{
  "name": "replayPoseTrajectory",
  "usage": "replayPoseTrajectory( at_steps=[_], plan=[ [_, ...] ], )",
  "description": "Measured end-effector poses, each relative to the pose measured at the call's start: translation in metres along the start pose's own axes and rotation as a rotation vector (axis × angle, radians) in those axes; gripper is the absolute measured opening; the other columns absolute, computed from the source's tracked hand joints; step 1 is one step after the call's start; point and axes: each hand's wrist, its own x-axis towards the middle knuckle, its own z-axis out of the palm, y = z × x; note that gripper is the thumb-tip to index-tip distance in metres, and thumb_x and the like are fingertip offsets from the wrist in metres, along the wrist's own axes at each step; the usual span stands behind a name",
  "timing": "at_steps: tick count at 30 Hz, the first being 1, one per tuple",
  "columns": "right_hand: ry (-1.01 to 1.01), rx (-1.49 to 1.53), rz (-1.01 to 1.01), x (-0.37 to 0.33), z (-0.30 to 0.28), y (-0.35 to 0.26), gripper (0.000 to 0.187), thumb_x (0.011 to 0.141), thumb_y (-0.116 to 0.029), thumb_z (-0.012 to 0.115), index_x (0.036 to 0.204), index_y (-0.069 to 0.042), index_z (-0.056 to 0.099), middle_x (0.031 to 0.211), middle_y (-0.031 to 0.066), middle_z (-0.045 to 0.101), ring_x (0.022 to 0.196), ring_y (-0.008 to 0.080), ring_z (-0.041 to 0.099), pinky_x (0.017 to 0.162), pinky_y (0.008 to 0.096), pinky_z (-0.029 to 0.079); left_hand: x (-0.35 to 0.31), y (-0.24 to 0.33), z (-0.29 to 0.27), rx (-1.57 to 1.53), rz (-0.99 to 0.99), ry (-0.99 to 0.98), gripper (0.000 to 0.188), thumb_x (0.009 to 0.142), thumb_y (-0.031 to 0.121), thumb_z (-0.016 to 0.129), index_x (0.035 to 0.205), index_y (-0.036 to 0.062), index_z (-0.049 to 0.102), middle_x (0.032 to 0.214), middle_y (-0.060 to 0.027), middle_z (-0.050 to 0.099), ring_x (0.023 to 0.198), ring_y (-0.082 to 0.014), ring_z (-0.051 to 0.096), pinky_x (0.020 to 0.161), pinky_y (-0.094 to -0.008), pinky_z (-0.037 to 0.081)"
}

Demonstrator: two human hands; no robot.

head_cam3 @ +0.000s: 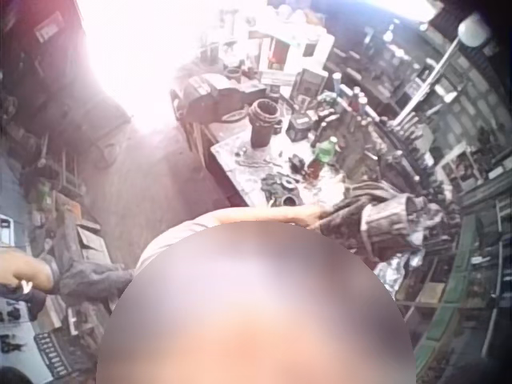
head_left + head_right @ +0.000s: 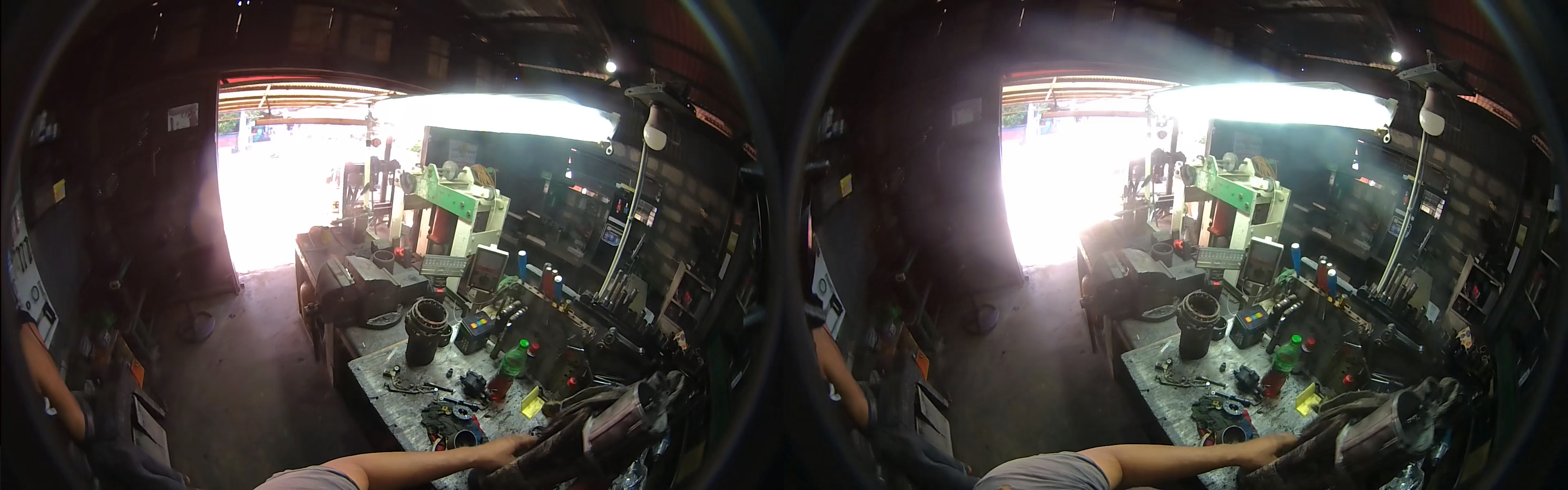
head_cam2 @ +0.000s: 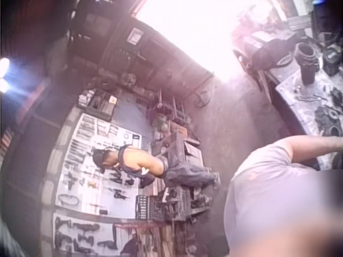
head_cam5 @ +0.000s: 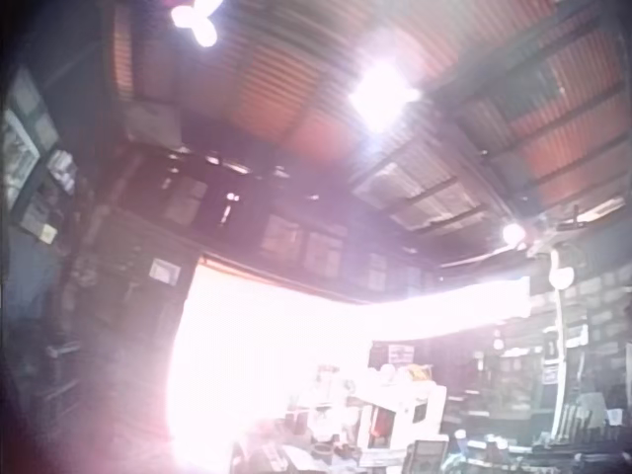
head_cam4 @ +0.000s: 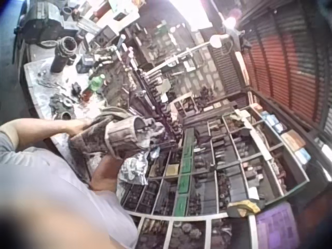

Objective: The person assembles small mechanical components on a cluttered workbench, using a rag to wipe parts and a screwdriver to adjust or insert pieces. They handle cylindrical housings and bearings, repeatedly turning and aligning them while another person works nearby.

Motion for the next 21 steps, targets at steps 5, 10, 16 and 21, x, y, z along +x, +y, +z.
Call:
replayPoseTrajectory(
  at_steps=[5, 10, 16, 21],
  plan=[
    [-0.085, -0.016, 0.039, -0.01, 0.034, 0.003, 0.044, 0.111, -0.032, 0.059, 0.143, -0.002, 0.063, 0.132, 0.0126, 0.072, 0.115, 0.0301, 0.073, 0.099, 0.0471, 0.061, -0.003, 0.017, 0.001, -0.883, 0.111, -0.175, 0.039, 0.112, 0.025, 0.065, 0.143, 0.0027, 0.067, 0.136, -0.004, 0.075, 0.121, -0.0147, 0.069, 0.108, -0.0355, 0.053],
    [-0.128, -0.013, 0.06, -0.015, 0.054, 0.008, 0.045, 0.111, -0.034, 0.058, 0.144, -0.003, 0.062, 0.133, 0.0125, 0.072, 0.116, 0.0302, 0.073, 0.1, 0.0472, 0.061, -0.055, 0.078, -0.079, -1.836, 0.295, -0.191, 0.054, 0.111, 0.03, 0.056, 0.153, -0.0042, 0.056, 0.142, -0.0198, 0.07, 0.133, -0.0338, 0.068, 0.123, -0.052, 0.048],
    [-0.173, 0.006, 0.08, -0.019, 0.069, 0.013, 0.047, 0.112, -0.037, 0.057, 0.145, -0.004, 0.062, 0.134, 0.0123, 0.072, 0.117, 0.0304, 0.073, 0.101, 0.0474, 0.06, -0.031, 0.112, -0.042, 0.398, 0.414, 0.218, 0.07, 0.097, 0.04, 0.075, 0.155, 0.0037, 0.058, 0.162, -0.0242, 0.053, 0.151, -0.0383, 0.049, 0.124, -0.0492, 0.041],
    [-0.186, 0.042, 0.091, -0.021, 0.073, 0.018, 0.048, 0.112, -0.039, 0.056, 0.145, -0.004, 0.062, 0.135, 0.0122, 0.072, 0.118, 0.0305, 0.072, 0.102, 0.0475, 0.06, -0.032, 0.092, -0.033, -0.448, -0.114, 0.177, 0.103, 0.092, 0.054, 0.086, 0.162, -0.0067, 0.041, 0.152, -0.022, 0.062, 0.141, -0.0286, 0.057, 0.124, -0.0427, 0.041]
  ],
)
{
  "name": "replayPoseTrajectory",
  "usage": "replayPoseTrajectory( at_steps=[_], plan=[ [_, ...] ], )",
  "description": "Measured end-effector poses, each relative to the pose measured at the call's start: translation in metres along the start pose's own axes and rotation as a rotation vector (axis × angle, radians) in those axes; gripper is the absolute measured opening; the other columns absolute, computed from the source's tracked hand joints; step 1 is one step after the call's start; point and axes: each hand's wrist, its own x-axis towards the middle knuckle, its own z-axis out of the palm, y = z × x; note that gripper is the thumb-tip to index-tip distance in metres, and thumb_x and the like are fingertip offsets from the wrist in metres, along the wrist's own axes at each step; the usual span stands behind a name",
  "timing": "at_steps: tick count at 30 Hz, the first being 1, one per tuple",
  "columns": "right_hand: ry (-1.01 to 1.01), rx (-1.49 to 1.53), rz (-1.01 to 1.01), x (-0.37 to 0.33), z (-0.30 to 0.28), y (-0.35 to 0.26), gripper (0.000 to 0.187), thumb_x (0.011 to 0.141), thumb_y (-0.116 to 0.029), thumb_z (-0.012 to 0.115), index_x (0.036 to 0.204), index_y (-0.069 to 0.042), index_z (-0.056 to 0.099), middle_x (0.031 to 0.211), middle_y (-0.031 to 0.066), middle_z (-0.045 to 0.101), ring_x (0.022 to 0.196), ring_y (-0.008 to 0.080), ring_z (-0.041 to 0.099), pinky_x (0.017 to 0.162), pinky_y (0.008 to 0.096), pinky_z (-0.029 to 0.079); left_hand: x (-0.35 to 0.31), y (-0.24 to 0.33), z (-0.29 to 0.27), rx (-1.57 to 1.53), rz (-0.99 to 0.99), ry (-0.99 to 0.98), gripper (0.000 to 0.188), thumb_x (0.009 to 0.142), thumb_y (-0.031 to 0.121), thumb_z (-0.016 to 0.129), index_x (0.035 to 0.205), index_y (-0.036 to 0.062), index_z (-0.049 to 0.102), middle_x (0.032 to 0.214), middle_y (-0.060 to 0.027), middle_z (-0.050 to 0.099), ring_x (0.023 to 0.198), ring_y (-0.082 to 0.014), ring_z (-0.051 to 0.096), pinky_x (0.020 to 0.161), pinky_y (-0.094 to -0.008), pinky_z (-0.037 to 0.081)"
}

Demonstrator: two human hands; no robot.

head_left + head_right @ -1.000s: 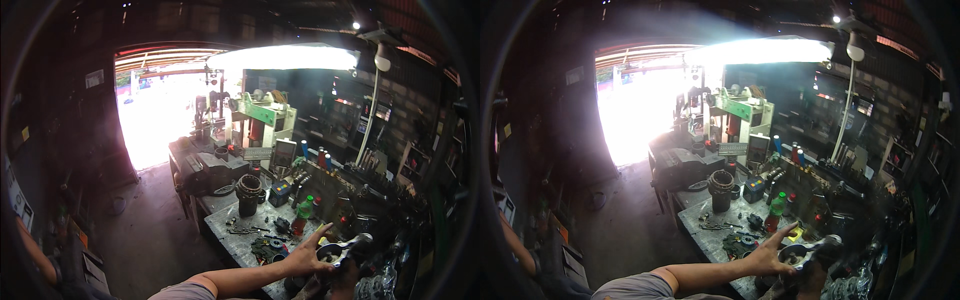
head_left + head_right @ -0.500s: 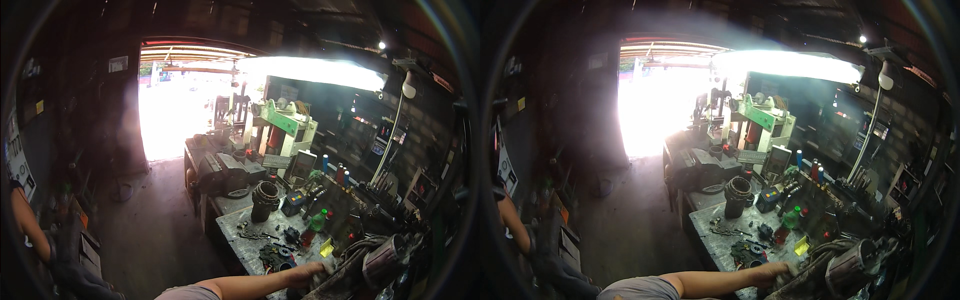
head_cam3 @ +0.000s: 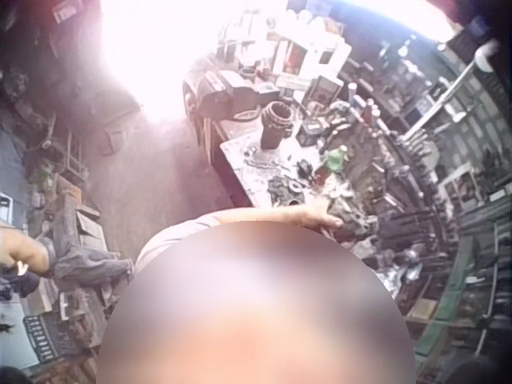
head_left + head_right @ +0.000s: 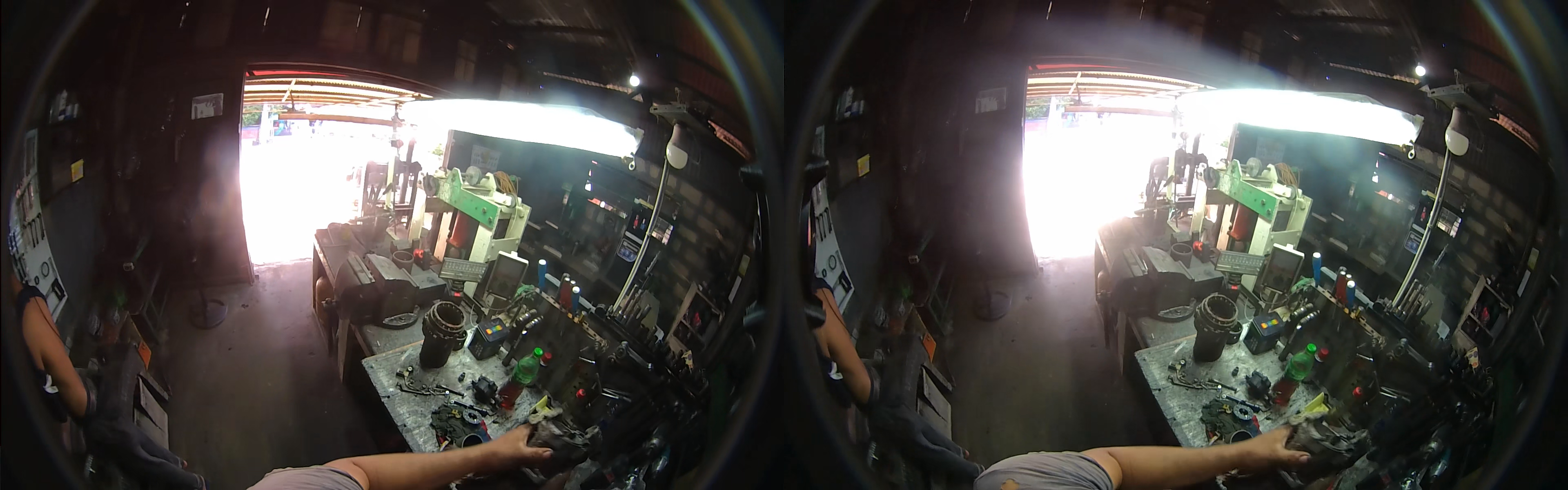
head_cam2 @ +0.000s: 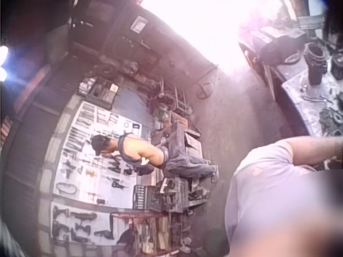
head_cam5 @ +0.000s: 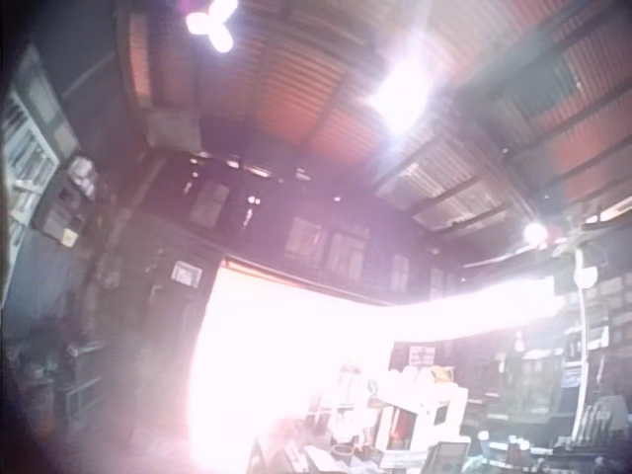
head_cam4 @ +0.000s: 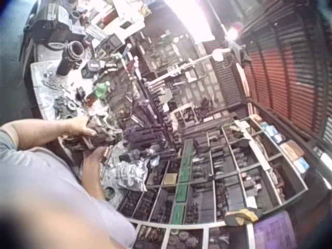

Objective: The person assembles small mechanical components on a cluttered workbench, using a rag to wipe parts and a screwdriver to adjust or insert pieces. They handle cylindrical housings and bearings, repeatedly turning and aligning them while another person works nearby.

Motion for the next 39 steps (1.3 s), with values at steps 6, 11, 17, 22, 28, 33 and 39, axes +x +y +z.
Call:
replayPoseTrajectory(
  at_steps=[6, 11, 17, 22, 28, 33, 39],
  plan=[
    [-0.015, 0.043, 0.017, -0.004, 0.0, 0.009, 0.05, 0.113, -0.042, 0.054, 0.146, -0.005, 0.062, 0.136, 0.0121, 0.071, 0.119, 0.0306, 0.072, 0.104, 0.0477, 0.059, 0.001, -0.005, -0.001, -0.007, 0.015, 0.247, 0.096, 0.095, 0.059, 0.083, 0.157, -0.0047, 0.046, 0.145, -0.0215, 0.065, 0.134, -0.0284, 0.062, 0.117, -0.0424, 0.047],
    [-0.011, 0.076, 0.032, -0.008, 0.001, 0.011, 0.052, 0.113, -0.044, 0.053, 0.147, -0.006, 0.062, 0.136, 0.0119, 0.071, 0.12, 0.0307, 0.072, 0.105, 0.0478, 0.059, -0.019, -0.018, 0.018, 0.569, 0.389, 0.33, 0.108, 0.101, 0.063, 0.074, 0.167, -0.0088, 0.027, 0.167, -0.0356, 0.037, 0.158, -0.0455, 0.039, 0.131, -0.0507, 0.032],
    [-0.023, 0.17, 0.083, -0.012, 0.005, 0.023, 0.053, 0.114, -0.047, 0.052, 0.147, -0.007, 0.062, 0.137, 0.0118, 0.071, 0.121, 0.0309, 0.071, 0.106, 0.048, 0.059, -0.031, -0.043, -0.023, 0.543, 0.498, -0.069, 0.048, 0.109, 0.021, 0.063, 0.151, -0.0013, 0.061, 0.16, -0.0273, 0.055, 0.155, -0.0455, 0.046, 0.129, -0.0512, 0.035],
    [-0.028, 0.572, 0.206, -0.006, 0.007, 0.035, 0.055, 0.114, -0.049, 0.05, 0.148, -0.007, 0.062, 0.138, 0.0117, 0.071, 0.122, 0.031, 0.071, 0.107, 0.0481, 0.058, -0.016, -0.068, -0.025, -0.193, 0.218, 0.134, 0.06, 0.106, 0.019, 0.07, 0.159, 0.0027, 0.049, 0.155, -0.0139, 0.061, 0.142, -0.0217, 0.055, 0.122, -0.0382, 0.042],
    [-0.104, 0.797, 0.273, -0.017, 0.024, 0.021, 0.057, 0.115, -0.052, 0.049, 0.149, -0.008, 0.061, 0.139, 0.0115, 0.071, 0.124, 0.0311, 0.071, 0.108, 0.0483, 0.058, -0.037, -0.062, -0.024, 0.183, 0.248, 0.203, 0.075, 0.106, 0.024, 0.074, 0.167, -0.0001, 0.039, 0.16, -0.0129, 0.056, 0.147, -0.022, 0.052, 0.125, -0.0374, 0.039],
    [0.107, 0.432, 0.283, -0.033, 0.071, 0.015, 0.059, 0.113, -0.049, 0.061, 0.147, -0.001, 0.06, 0.135, 0.0142, 0.071, 0.114, 0.0306, 0.074, 0.103, 0.0457, 0.061, -0.077, -0.043, -0.045, -0.077, -0.078, 0.278, 0.076, 0.094, 0.028, 0.088, 0.156, 0.0023, 0.052, 0.143, -0.0113, 0.069, 0.13, -0.0208, 0.065, 0.116, -0.0388, 0.05],
    [-0.169, 0.174, -0.016, -0.029, 0.115, 0.034, 0.054, 0.101, -0.014, 0.083, 0.147, -0.001, 0.06, 0.138, 0.0084, 0.069, 0.128, 0.0228, 0.063, 0.114, 0.0382, 0.049, -0.119, -0.045, -0.085, -0.469, 0.23, 0.435, 0.081, 0.101, 0.061, 0.075, 0.154, 0.0025, 0.054, 0.144, -0.0107, 0.067, 0.132, -0.0228, 0.065, 0.111, -0.0432, 0.055]
  ],
)
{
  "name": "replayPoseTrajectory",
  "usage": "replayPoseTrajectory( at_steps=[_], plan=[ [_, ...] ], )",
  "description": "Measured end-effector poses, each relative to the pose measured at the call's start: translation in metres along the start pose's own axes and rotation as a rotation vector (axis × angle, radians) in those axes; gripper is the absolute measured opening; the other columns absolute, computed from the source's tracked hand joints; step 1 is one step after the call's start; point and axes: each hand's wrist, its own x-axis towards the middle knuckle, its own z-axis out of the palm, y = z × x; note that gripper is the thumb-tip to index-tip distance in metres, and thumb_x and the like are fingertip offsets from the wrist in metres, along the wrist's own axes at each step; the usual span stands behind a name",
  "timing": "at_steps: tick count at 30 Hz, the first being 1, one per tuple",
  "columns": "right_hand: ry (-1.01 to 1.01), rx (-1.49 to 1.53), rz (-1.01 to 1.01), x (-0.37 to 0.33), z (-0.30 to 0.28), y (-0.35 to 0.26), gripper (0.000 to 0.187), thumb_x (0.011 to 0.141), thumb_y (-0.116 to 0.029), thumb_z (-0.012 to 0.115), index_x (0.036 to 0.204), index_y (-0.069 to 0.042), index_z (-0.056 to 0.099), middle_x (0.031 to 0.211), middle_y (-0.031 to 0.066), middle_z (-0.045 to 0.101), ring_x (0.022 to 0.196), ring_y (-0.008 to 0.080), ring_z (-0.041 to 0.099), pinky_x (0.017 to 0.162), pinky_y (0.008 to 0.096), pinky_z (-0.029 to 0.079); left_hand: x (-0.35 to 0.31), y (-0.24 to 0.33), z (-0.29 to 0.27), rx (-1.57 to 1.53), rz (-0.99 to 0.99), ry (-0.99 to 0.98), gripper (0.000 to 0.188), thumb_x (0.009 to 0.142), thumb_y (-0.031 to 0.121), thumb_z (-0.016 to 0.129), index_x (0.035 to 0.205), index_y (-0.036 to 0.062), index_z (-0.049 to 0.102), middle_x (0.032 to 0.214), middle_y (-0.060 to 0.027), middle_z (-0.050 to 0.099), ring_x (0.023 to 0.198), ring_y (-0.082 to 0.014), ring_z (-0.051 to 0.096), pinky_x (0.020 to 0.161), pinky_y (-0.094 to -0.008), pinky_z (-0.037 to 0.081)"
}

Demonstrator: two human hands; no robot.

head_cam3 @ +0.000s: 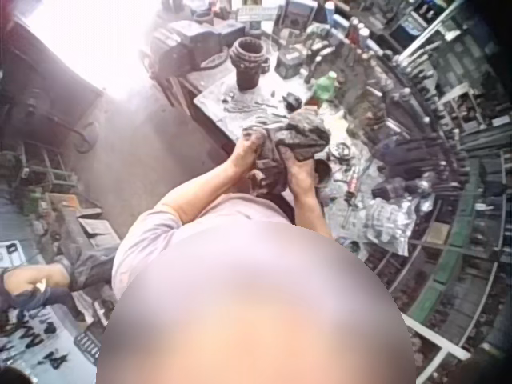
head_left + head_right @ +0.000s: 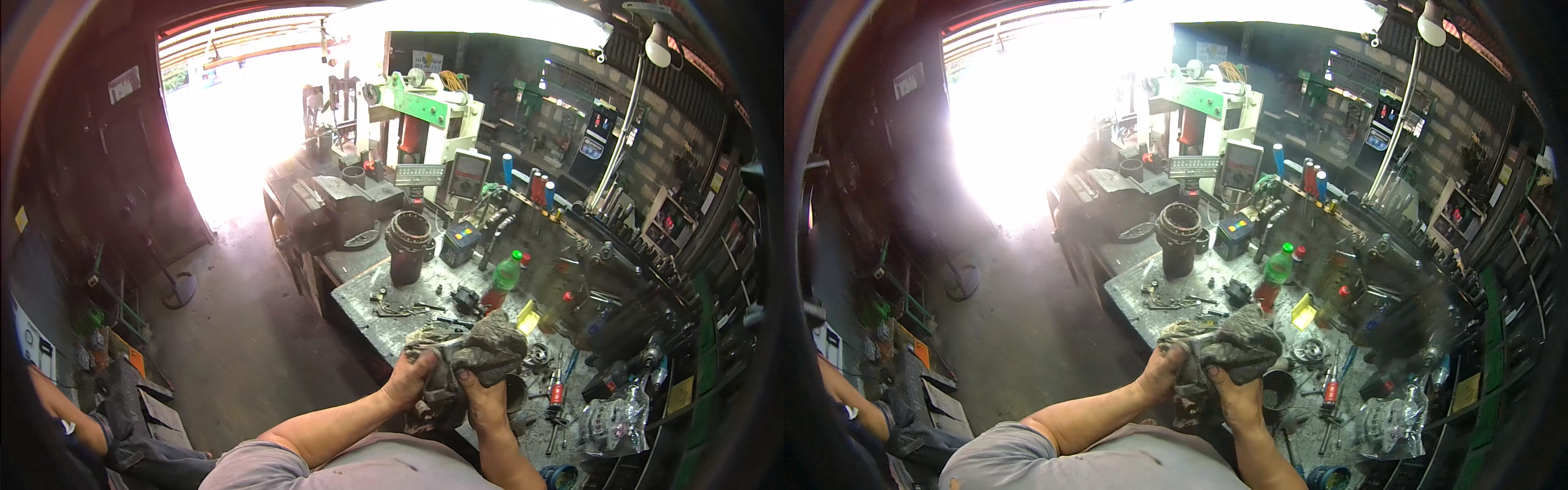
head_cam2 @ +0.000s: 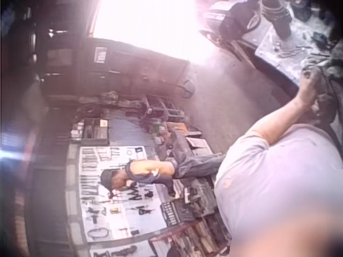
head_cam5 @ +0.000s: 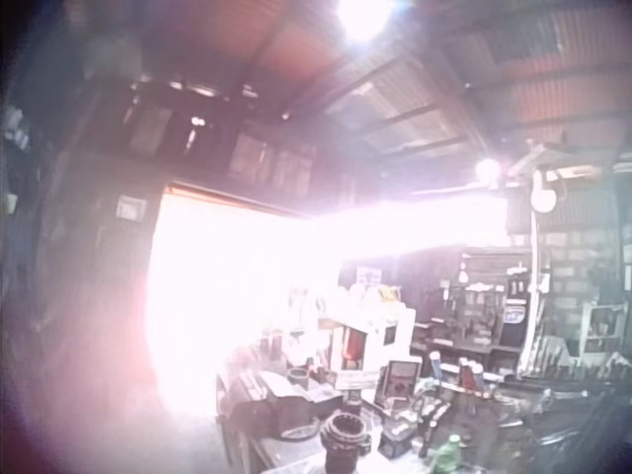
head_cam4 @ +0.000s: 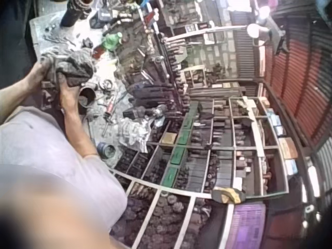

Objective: The person assembles small mechanical components on a cluttered workbench, using a rag to wipe parts and a screwdriver to adjust or insert pieces. They handle cylindrical housings and bearings, repeatedly turning and aligning them while another person works nearby.

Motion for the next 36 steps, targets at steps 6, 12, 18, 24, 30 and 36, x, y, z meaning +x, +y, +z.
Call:
replayPoseTrajectory(
  at_steps=[6, 12, 18, 24, 30, 36],
  plan=[
    [-0.013, 0.412, 0.279, -0.001, 0.024, 0.047, 0.059, 0.107, -0.047, 0.067, 0.153, -0.01, 0.057, 0.147, 0.0126, 0.065, 0.135, 0.034, 0.064, 0.117, 0.0518, 0.051, -0.026, 0.03, -0.032, 0.007, 0.064, 0.233, 0.074, 0.107, 0.06, 0.067, 0.155, 0.0052, 0.053, 0.142, -0.0103, 0.067, 0.126, -0.0216, 0.067, 0.111, -0.0418, 0.056],
    [-0.379, 0.558, 0.666, -0.004, 0.033, 0.067, 0.091, 0.098, -0.075, 0.065, 0.159, -0.01, 0.052, 0.153, 0.0153, 0.063, 0.136, 0.0366, 0.064, 0.112, 0.0566, 0.056, -0.07, 0.057, -0.008, 0.985, 0.344, 0.304, 0.059, 0.096, 0.033, 0.087, 0.137, -0.0032, 0.066, 0.14, -0.0257, 0.066, 0.131, -0.0379, 0.063, 0.115, -0.0455, 0.049],
    [-0.518, 0.733, 0.899, -0.019, 0.024, 0.095, 0.072, 0.106, -0.065, 0.052, 0.155, -0.013, 0.06, 0.146, 0.0163, 0.068, 0.126, 0.0393, 0.069, 0.108, 0.0586, 0.058, -0.152, 0.047, 0.002, 1.316, 0.3, 0.155, 0.049, 0.094, 0.026, 0.082, 0.131, -0.0027, 0.069, 0.136, -0.0299, 0.062, 0.129, -0.0469, 0.059, 0.114, -0.0524, 0.048],
    [-0.463, 0.665, 1.33, -0.067, 0.033, 0.083, 0.069, 0.106, -0.063, 0.05, 0.15, -0.011, 0.063, 0.142, 0.0151, 0.07, 0.129, 0.039, 0.066, 0.111, 0.0597, 0.054, -0.22, 0.013, 0.03, 1.505, 0.381, 0.566, 0.046, 0.09, 0.037, 0.089, 0.116, 0.0017, 0.075, 0.113, -0.0268, 0.07, 0.108, -0.0458, 0.068, 0.096, -0.0513, 0.055],
    [-0.495, 0.711, 1.474, -0.108, 0.043, 0.053, 0.065, 0.101, -0.055, 0.07, 0.147, -0.01, 0.066, 0.142, 0.016, 0.071, 0.131, 0.0339, 0.067, 0.122, 0.0566, 0.047, -0.25, 0.04, 0.051, 1.448, 0.082, 0.525, 0.039, 0.089, 0.027, 0.089, 0.115, 0.0018, 0.076, 0.122, -0.0203, 0.074, 0.108, -0.0408, 0.07, 0.096, -0.0501, 0.057],
    [-0.625, 0.914, 1.452, -0.127, 0.041, 0.055, 0.062, 0.099, -0.057, 0.069, 0.141, -0.012, 0.072, 0.138, 0.0139, 0.076, 0.128, 0.0324, 0.07, 0.119, 0.0538, 0.049, -0.272, 0.061, 0.045, 1.753, 0.204, 0.168, 0.029, 0.082, 0.012, 0.083, 0.11, 0.0044, 0.078, 0.114, -0.0182, 0.075, 0.113, -0.0433, 0.067, 0.1, -0.0504, 0.056]
  ],
)
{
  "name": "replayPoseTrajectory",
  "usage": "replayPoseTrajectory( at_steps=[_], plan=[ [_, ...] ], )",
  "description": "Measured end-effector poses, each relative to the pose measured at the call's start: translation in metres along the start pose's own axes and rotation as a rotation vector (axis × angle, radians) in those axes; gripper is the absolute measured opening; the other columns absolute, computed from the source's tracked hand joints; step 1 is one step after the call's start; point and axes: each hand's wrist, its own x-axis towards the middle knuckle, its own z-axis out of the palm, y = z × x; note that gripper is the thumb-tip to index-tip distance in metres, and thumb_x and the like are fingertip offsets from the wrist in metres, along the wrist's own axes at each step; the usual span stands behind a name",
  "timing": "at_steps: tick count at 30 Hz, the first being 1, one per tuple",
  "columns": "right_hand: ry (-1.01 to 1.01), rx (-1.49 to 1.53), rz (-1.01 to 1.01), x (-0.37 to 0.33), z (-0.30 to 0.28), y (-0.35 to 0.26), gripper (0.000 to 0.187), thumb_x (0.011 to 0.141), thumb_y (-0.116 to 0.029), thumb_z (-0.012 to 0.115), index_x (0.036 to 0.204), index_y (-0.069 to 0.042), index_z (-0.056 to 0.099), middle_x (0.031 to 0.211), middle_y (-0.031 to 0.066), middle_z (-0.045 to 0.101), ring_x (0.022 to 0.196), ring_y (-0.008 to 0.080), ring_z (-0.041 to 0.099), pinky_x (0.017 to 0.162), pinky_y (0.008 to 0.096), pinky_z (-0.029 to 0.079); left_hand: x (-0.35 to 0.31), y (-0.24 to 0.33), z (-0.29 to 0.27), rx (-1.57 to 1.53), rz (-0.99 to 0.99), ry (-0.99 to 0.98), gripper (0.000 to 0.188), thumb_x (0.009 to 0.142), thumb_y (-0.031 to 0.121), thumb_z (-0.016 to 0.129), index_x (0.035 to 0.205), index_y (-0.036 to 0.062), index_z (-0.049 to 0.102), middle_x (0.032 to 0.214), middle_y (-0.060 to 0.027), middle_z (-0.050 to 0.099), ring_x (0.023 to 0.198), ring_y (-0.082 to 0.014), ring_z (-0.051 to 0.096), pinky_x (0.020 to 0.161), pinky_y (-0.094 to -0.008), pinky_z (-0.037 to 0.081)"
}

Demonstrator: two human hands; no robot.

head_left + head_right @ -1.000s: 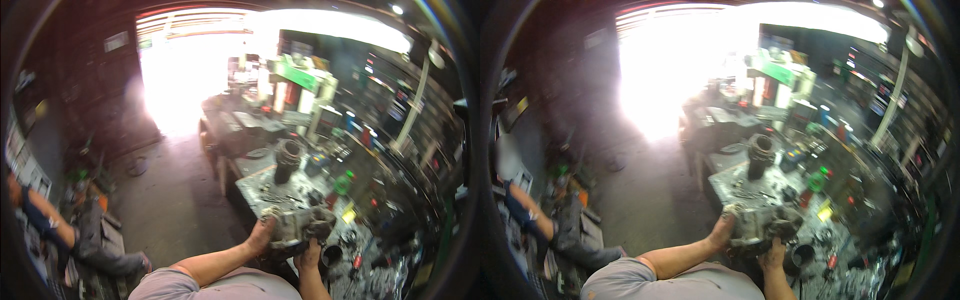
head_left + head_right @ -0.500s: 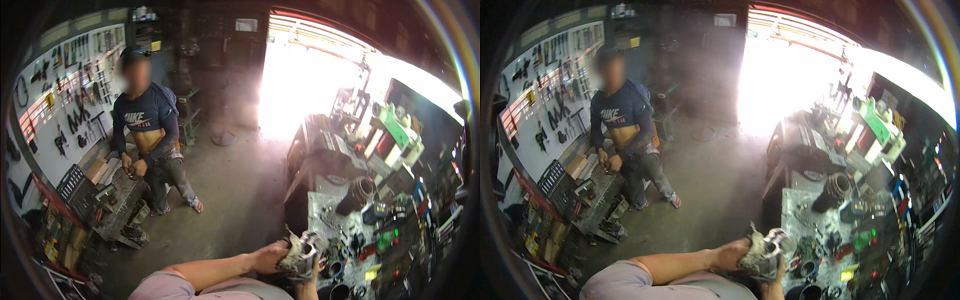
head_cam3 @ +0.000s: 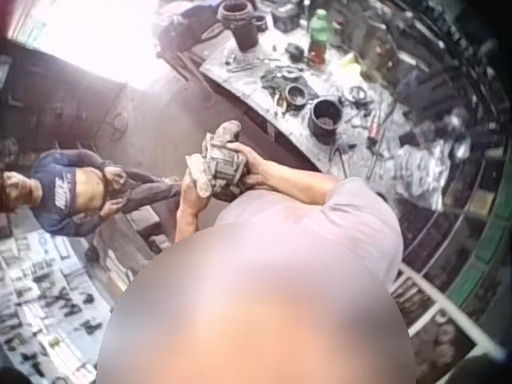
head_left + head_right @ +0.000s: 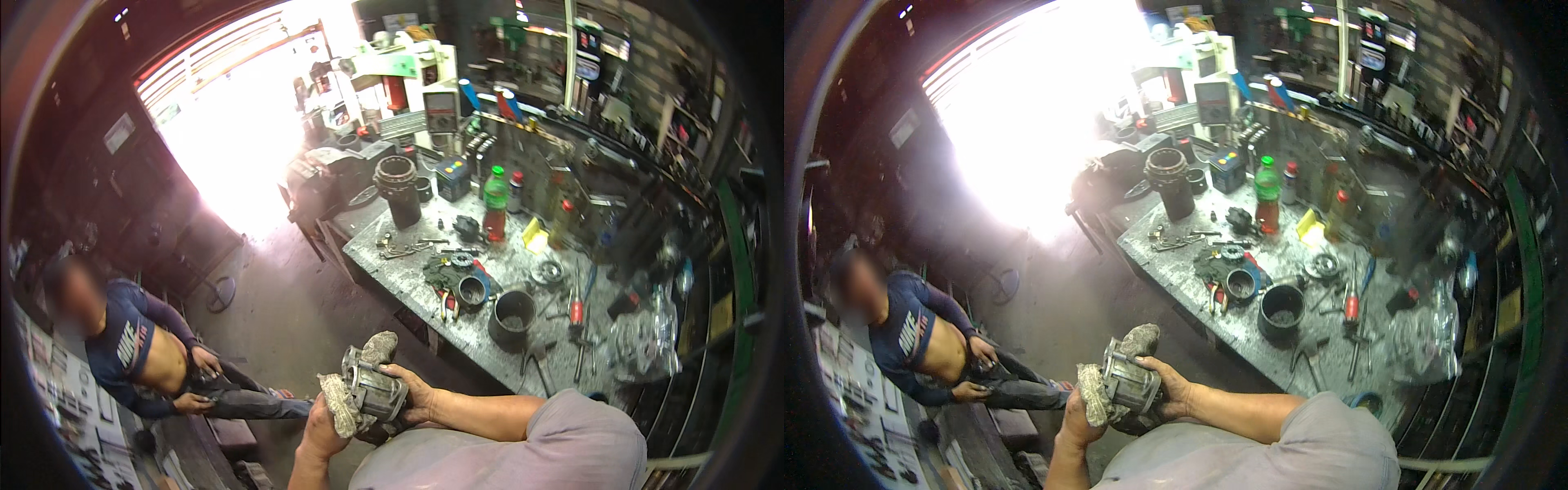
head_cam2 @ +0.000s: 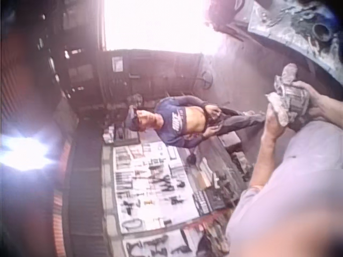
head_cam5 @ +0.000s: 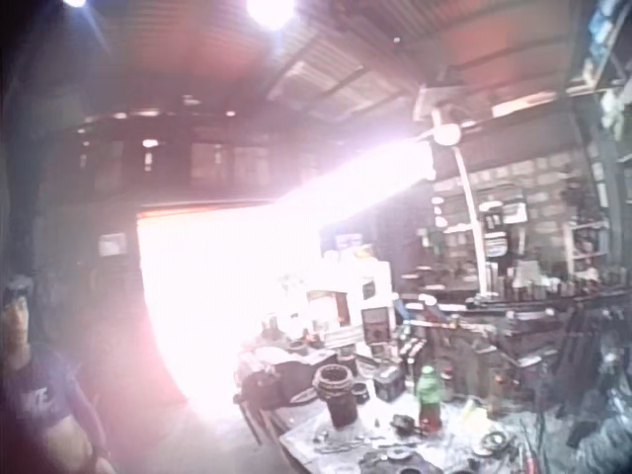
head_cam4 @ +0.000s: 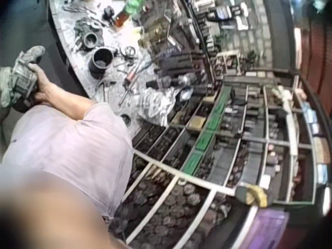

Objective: The person assembles small mechanical components on a cluttered workbench, using a rag to wipe parts and a screwdriver to adjust or insert pieces. They handle cylindrical housings and bearings, repeatedly turning and aligning them while another person works nearby.

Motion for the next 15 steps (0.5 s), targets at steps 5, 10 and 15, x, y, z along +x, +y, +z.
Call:
replayPoseTrajectory(
  at_steps=[5, 10, 15],
  plan=[
    [0.007, 0.036, 0.007, 0.016, 0.015, 0.035, 0.063, 0.099, -0.06, 0.067, 0.139, -0.013, 0.075, 0.137, 0.0134, 0.077, 0.125, 0.031, 0.069, 0.116, 0.0533, 0.049, -0.021, -0.027, -0.026, -0.076, 0.025, -0.14, 0.034, 0.082, 0.008, 0.078, 0.116, 0.0038, 0.076, 0.118, -0.0194, 0.074, 0.11, -0.0458, 0.068, 0.1, -0.0501, 0.055],
    [-0.007, 0.001, -0.056, 0.028, 0.023, 0.06, 0.061, 0.1, -0.06, 0.066, 0.137, -0.013, 0.076, 0.137, 0.0133, 0.077, 0.123, 0.032, 0.07, 0.113, 0.0535, 0.05, -0.048, -0.039, -0.03, -0.19, 0.035, -0.075, 0.032, 0.084, 0.009, 0.077, 0.116, 0.0026, 0.075, 0.113, -0.0194, 0.074, 0.103, -0.0461, 0.07, 0.096, -0.0495, 0.056],
    [0.229, 0.089, -0.244, 0.057, 0.018, 0.105, 0.059, 0.103, -0.055, 0.064, 0.141, -0.01, 0.072, 0.139, 0.0132, 0.074, 0.129, 0.0313, 0.067, 0.117, 0.0513, 0.049, -0.063, -0.051, -0.016, -0.412, -0.276, 0.141, 0.027, 0.084, 0.014, 0.087, 0.104, 0.0013, 0.074, 0.102, -0.0173, 0.075, 0.089, -0.039, 0.073, 0.084, -0.0469, 0.058]
  ],
)
